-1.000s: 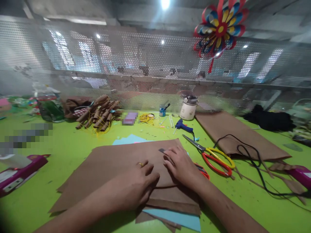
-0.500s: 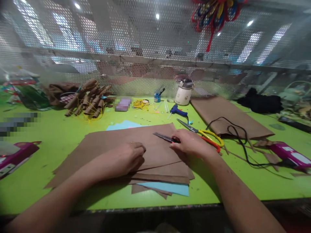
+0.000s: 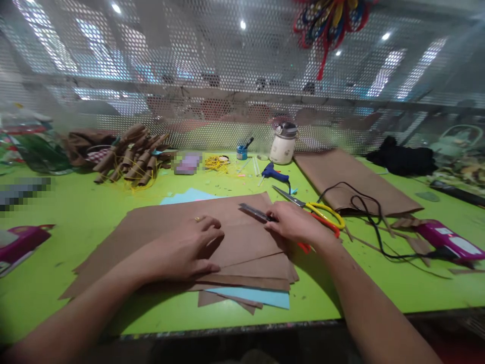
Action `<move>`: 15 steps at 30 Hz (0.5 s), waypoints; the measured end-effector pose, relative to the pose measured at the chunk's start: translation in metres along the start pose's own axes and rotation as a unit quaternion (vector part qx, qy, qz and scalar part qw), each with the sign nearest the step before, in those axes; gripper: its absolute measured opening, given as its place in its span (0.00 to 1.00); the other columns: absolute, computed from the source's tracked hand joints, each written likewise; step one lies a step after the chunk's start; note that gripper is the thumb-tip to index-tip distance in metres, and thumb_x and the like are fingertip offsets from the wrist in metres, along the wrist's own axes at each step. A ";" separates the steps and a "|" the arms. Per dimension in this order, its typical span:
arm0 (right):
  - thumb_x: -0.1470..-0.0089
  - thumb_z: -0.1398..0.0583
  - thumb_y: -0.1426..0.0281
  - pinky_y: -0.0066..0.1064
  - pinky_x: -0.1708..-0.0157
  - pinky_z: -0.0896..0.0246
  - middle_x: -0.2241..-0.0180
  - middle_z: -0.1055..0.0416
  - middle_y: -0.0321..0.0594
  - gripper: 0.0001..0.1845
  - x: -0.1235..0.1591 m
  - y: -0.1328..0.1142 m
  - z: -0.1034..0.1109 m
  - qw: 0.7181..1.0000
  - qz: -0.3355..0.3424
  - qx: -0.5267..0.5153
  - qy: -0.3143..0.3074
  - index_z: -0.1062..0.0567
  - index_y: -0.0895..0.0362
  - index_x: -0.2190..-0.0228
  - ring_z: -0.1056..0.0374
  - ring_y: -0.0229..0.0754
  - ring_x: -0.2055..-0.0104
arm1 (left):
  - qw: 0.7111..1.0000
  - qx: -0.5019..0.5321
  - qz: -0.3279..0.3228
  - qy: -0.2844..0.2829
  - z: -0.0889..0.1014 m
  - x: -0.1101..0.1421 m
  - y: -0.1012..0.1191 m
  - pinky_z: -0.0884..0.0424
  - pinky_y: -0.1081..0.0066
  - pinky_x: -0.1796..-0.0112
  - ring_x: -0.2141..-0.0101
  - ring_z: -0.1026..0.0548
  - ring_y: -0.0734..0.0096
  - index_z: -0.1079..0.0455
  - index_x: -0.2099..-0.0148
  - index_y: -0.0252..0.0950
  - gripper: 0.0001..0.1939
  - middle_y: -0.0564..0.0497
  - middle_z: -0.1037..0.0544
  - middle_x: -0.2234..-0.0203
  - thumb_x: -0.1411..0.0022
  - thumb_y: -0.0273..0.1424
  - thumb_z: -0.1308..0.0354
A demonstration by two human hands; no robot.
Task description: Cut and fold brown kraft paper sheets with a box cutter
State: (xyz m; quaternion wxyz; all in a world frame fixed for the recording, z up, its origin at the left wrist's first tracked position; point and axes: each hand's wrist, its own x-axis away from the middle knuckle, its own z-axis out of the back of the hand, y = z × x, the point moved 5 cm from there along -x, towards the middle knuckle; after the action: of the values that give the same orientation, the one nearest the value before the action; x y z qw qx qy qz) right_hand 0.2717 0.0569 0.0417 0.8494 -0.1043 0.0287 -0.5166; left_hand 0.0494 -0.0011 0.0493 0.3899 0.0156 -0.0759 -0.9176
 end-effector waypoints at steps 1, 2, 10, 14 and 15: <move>0.43 0.42 0.63 0.32 0.67 0.43 0.66 0.25 0.43 0.12 0.000 0.005 0.002 1.000 -0.006 0.003 0.021 0.22 0.54 0.61 0.32 0.46 0.65 | 1.000 -0.006 -0.004 -0.001 -0.001 0.000 0.002 0.32 0.55 0.53 0.53 0.31 0.51 0.30 0.56 0.38 0.21 0.43 0.30 0.52 0.44 0.48 0.39; 0.43 0.42 0.64 0.32 0.65 0.42 0.64 0.26 0.44 0.13 0.000 0.009 0.005 0.999 -0.011 0.006 0.043 0.22 0.55 0.60 0.32 0.46 0.63 | 1.000 -0.010 -0.009 -0.001 -0.001 0.001 0.004 0.32 0.53 0.53 0.52 0.32 0.49 0.30 0.54 0.38 0.22 0.43 0.30 0.52 0.45 0.48 0.39; 0.43 0.44 0.68 0.37 0.55 0.40 0.58 0.28 0.47 0.14 0.000 0.026 0.013 0.993 -0.019 -0.019 0.116 0.24 0.57 0.57 0.33 0.49 0.55 | 0.999 0.004 -0.037 0.004 0.002 0.001 0.012 0.32 0.61 0.53 0.56 0.28 0.58 0.29 0.60 0.36 0.08 0.42 0.27 0.57 0.40 0.27 0.49; 0.45 0.43 0.68 0.35 0.59 0.40 0.60 0.28 0.47 0.13 -0.004 0.040 0.010 0.993 -0.074 0.022 0.088 0.23 0.57 0.59 0.32 0.48 0.58 | 0.999 -0.001 -0.040 0.000 0.002 -0.001 0.012 0.31 0.62 0.55 0.56 0.28 0.57 0.29 0.62 0.35 0.07 0.42 0.27 0.57 0.43 0.25 0.47; 0.45 0.43 0.68 0.34 0.59 0.40 0.60 0.28 0.47 0.13 -0.004 0.044 0.009 0.993 -0.086 0.033 0.076 0.23 0.57 0.60 0.32 0.48 0.58 | 0.999 0.001 -0.041 0.003 0.002 -0.001 0.012 0.31 0.62 0.55 0.57 0.28 0.58 0.29 0.62 0.35 0.07 0.42 0.27 0.58 0.42 0.25 0.47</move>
State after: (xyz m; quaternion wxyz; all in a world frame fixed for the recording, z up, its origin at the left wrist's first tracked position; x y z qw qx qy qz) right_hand 0.3094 0.0817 0.0415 0.8004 -0.0385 0.0667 -0.5945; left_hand 0.0582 -0.0080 0.0527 0.3520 0.0216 -0.0746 -0.9328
